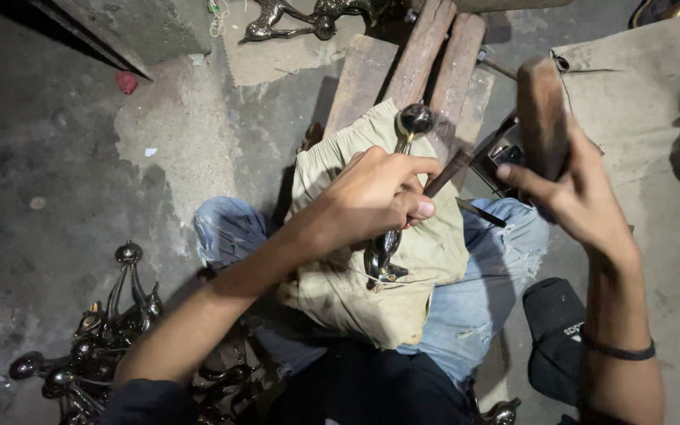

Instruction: The person sits on the floor and repeatedly hammers a metal rod against a decorative metal piece held in the left hand. The person rotates the piece occasionally to strike different areas, then sets the hammer down and continues holding the piece.

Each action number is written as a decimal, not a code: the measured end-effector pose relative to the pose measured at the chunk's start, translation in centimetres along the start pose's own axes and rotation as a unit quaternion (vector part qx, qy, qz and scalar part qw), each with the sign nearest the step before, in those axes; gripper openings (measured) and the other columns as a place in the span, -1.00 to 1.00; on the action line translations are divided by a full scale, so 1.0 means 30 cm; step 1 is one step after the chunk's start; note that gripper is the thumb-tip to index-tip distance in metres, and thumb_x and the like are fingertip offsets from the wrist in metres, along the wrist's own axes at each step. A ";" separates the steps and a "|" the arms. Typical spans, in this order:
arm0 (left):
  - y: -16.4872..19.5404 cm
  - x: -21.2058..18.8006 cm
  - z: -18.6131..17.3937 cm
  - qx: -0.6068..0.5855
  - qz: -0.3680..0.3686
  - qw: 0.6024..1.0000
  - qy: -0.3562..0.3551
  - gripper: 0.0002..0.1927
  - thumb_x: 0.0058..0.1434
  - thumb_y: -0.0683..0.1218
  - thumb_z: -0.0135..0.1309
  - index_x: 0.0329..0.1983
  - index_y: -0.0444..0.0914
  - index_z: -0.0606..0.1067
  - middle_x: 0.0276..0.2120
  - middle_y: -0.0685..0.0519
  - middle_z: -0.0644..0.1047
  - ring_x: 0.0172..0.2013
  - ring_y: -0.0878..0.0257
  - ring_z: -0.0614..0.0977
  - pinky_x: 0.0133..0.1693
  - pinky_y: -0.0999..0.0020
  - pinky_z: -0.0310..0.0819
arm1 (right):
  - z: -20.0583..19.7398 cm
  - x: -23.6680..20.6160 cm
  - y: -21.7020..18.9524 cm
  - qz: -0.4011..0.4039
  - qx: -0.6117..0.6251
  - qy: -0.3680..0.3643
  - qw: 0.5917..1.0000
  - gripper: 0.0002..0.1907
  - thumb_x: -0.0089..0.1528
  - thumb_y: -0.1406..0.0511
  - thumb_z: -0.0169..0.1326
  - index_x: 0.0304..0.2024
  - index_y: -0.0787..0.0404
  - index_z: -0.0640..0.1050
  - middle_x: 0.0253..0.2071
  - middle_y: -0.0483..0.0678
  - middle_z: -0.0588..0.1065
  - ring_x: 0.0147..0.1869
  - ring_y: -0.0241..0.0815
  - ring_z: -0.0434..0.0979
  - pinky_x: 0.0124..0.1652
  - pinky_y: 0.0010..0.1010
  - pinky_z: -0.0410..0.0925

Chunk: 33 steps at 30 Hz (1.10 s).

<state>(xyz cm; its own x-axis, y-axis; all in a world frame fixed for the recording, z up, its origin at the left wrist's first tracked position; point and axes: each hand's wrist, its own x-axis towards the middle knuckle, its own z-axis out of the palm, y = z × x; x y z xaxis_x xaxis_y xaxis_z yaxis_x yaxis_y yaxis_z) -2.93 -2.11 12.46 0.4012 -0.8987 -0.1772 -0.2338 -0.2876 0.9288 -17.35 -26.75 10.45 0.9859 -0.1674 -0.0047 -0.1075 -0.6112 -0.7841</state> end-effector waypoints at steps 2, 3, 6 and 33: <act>0.000 0.011 -0.007 0.005 0.013 1.000 -0.014 -0.49 0.18 -0.11 0.15 0.19 -0.40 0.45 -0.38 -0.13 0.71 -0.40 0.25 0.77 -0.26 0.40 0.63 | 0.011 -0.014 0.017 0.016 0.030 0.008 0.999 -0.44 0.14 0.43 0.23 0.22 0.29 0.48 -0.07 0.08 0.57 -0.05 -0.07 0.57 -0.09 -0.28 0.45; 0.000 0.018 -0.011 0.009 0.016 0.999 -0.027 -0.47 0.18 -0.11 0.15 0.21 -0.40 0.43 -0.37 -0.12 0.71 -0.41 0.25 0.77 -0.26 0.40 0.63 | 0.022 -0.022 0.023 -0.021 0.028 0.025 0.999 -0.41 0.12 0.43 0.24 0.22 0.31 0.45 -0.01 0.08 0.54 0.04 -0.09 0.55 -0.01 -0.29 0.43; 0.007 0.048 -0.014 0.025 -0.024 0.997 -0.070 -0.44 0.16 -0.11 0.12 0.25 -0.32 0.40 -0.39 -0.10 0.71 -0.46 0.24 0.76 -0.34 0.37 0.64 | 0.045 -0.045 0.031 0.107 0.062 0.074 0.990 -0.41 0.17 0.43 0.29 0.24 0.32 0.42 -0.11 0.19 0.49 -0.12 -0.04 0.45 -0.20 -0.26 0.32; -0.065 0.163 -0.027 0.102 0.037 0.981 -0.159 -0.39 0.05 -0.09 0.32 0.22 -0.17 0.49 -0.36 0.00 0.73 -0.40 0.27 0.75 -0.29 0.30 0.58 | 0.281 -0.246 0.100 0.186 0.132 0.187 0.956 -0.50 0.18 0.38 0.29 0.14 0.30 0.44 -0.35 -0.13 0.45 -0.37 -0.37 0.40 -0.38 -0.50 0.31</act>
<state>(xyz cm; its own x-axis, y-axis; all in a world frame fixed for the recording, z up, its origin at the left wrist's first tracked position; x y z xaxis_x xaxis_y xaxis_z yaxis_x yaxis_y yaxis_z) 0.20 -5.69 10.04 0.0880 -0.9679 -0.2353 -0.4380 -0.2498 0.8636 -23.88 -20.82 2.89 0.7662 -0.6292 -0.1302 -0.3566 -0.2479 -0.9008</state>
